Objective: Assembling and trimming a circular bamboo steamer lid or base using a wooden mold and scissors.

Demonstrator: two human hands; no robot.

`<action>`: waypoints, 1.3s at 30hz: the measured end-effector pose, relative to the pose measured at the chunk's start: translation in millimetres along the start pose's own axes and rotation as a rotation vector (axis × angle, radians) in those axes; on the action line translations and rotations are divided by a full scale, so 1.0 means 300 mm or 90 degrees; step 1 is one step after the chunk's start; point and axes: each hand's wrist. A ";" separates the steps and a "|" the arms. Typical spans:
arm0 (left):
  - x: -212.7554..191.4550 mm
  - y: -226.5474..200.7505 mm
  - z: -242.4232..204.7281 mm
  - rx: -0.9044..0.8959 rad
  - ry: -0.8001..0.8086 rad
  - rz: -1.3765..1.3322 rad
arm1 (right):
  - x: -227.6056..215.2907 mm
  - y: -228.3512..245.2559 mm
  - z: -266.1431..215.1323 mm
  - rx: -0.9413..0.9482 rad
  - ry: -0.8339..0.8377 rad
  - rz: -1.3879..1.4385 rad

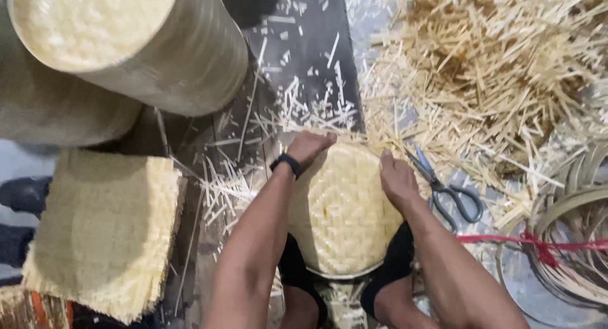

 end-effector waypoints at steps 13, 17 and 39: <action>-0.030 0.411 -0.080 0.057 -0.220 -0.058 | -0.044 0.125 -0.098 0.022 -0.036 -0.017; -0.010 0.489 -0.093 0.067 -0.366 -0.114 | -0.096 -0.002 -0.080 -0.028 -0.158 -0.012; 0.078 0.559 -0.394 -0.173 -0.325 -0.642 | -0.095 -0.311 -0.215 -0.051 0.071 0.169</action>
Point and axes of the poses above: each hand's wrist, its own z-axis towards the middle knuckle, its own x-axis out of the palm, y = z × x, and after that the axes turned 1 degree about y, right-handed
